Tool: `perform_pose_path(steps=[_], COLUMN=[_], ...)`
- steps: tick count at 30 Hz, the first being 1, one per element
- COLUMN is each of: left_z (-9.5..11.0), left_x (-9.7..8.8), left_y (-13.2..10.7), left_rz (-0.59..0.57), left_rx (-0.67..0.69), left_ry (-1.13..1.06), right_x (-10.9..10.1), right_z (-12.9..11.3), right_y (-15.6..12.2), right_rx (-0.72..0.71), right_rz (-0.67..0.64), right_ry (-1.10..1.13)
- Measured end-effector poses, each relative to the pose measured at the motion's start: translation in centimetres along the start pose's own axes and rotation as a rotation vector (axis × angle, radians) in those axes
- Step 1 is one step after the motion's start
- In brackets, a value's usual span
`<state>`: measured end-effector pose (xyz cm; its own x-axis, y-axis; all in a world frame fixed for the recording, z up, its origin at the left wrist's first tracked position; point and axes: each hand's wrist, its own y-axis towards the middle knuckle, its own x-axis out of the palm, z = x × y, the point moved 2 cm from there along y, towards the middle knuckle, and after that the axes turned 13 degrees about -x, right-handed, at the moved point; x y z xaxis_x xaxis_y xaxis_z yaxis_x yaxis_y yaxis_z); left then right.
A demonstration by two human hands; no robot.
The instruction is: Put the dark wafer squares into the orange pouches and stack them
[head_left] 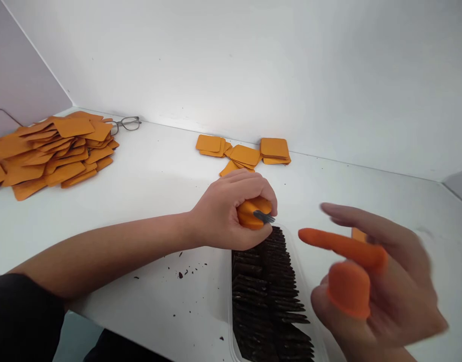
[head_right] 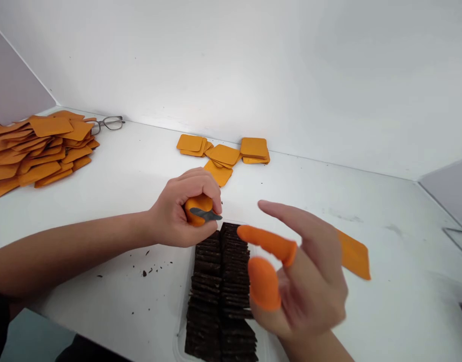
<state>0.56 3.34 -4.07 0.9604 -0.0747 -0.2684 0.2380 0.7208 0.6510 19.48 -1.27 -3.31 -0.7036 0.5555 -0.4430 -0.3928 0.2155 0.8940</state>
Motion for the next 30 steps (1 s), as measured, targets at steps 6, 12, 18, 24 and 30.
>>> perform_pose_path(steps=[6,12,18,24,30], left_z=[0.0,0.7,1.1,1.3,1.4], left_x=[0.1,0.2,0.3,1.2,1.0], left_y=[0.1,0.1,0.0,-0.3,-0.2], left_rz=[0.061,0.005,-0.048,-0.035,-0.022], left_rx=[0.042,0.116,0.111,0.283,0.26], left_ry=[-0.154,-0.229,-0.208,-0.244,-0.263], right_x=[2.1,2.1,1.9,1.8,1.7], right_z=[1.6,1.4,-0.1,-0.4,0.0], right_y=[-0.9,-0.9,0.0,0.5,0.6], right_rx=[0.101,-0.026,-0.157,-0.031,-0.079], right_rz=[-0.452,-0.646,-0.711,-0.719,-0.684], right_ry=[0.256,0.26,0.197,0.349,0.322])
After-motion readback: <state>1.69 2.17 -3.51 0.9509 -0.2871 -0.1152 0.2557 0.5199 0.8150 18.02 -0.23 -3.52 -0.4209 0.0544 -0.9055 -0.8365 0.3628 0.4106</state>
